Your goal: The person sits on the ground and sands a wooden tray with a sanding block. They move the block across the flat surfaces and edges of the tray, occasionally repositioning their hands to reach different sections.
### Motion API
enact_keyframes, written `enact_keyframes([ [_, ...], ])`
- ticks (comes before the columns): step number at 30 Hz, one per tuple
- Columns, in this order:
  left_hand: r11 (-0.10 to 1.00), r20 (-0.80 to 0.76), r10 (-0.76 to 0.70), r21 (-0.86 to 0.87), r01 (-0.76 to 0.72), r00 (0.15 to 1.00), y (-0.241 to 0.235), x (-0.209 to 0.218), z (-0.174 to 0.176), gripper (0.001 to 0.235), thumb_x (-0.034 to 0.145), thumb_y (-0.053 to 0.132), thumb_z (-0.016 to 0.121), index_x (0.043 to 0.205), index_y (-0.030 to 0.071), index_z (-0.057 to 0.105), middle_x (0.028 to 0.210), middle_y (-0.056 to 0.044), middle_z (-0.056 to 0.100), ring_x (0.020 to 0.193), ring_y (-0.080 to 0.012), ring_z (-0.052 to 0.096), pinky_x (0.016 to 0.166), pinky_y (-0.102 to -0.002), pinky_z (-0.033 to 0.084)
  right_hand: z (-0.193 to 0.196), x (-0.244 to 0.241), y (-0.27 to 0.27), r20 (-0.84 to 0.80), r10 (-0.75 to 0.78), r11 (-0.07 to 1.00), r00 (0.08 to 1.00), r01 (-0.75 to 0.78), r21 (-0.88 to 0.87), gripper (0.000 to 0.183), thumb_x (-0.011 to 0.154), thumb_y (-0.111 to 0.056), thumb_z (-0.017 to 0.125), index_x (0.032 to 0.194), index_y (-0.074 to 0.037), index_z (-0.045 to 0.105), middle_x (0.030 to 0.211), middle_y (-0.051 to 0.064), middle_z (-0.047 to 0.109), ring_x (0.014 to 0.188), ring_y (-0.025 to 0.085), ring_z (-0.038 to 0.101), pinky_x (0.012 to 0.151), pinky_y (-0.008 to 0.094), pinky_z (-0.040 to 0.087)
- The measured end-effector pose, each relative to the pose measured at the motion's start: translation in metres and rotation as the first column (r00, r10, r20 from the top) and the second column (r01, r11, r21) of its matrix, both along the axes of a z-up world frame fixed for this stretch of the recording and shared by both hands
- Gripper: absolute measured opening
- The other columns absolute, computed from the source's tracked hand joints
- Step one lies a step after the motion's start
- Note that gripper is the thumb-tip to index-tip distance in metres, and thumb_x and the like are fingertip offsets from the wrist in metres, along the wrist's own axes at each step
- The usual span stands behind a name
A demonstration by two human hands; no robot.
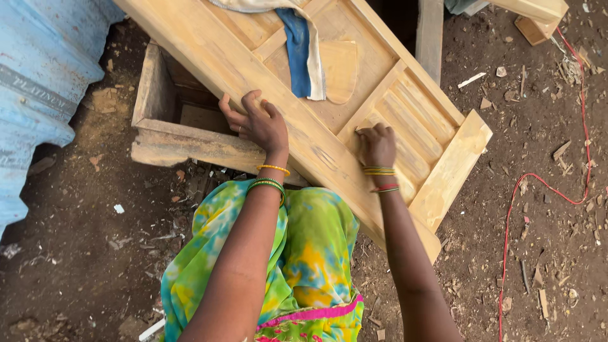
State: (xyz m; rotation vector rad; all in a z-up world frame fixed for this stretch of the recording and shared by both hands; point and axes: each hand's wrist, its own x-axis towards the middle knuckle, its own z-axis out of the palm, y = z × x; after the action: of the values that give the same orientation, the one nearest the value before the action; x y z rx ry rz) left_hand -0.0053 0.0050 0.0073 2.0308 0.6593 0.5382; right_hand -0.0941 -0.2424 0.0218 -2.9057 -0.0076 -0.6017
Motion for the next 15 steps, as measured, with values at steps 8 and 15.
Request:
enact_keyframes([
  [8, 0.999, 0.075, 0.017, 0.030, -0.020, 0.997, 0.000, 0.002, -0.002, 0.031, 0.090, 0.009, 0.068, 0.116, 0.025, 0.060, 0.159, -0.014, 0.022, 0.136, -0.0446, 0.037, 0.097, -0.060, 0.039, 0.004, -0.020, 0.010, -0.030, 0.125, 0.991, 0.992, -0.123, 0.061, 0.007, 0.090, -0.015, 0.071, 0.095, -0.013, 0.076, 0.088, 0.004, 0.062, 0.086, 0.030, 0.055, 0.077, 0.040, 0.049],
  [15, 1.000, 0.049, 0.000, 0.023, -0.001, 0.999, 0.002, 0.003, -0.005, 0.030, 0.090, 0.010, 0.067, 0.116, 0.023, 0.060, 0.159, -0.014, 0.020, 0.136, -0.0430, 0.037, 0.098, -0.060, 0.039, -0.003, 0.005, 0.003, 0.085, -0.097, 0.994, 0.992, 0.100, -0.033, 0.006, 0.085, -0.018, 0.072, 0.088, -0.014, 0.076, 0.084, 0.004, 0.062, 0.085, 0.030, 0.057, 0.075, 0.042, 0.049],
])
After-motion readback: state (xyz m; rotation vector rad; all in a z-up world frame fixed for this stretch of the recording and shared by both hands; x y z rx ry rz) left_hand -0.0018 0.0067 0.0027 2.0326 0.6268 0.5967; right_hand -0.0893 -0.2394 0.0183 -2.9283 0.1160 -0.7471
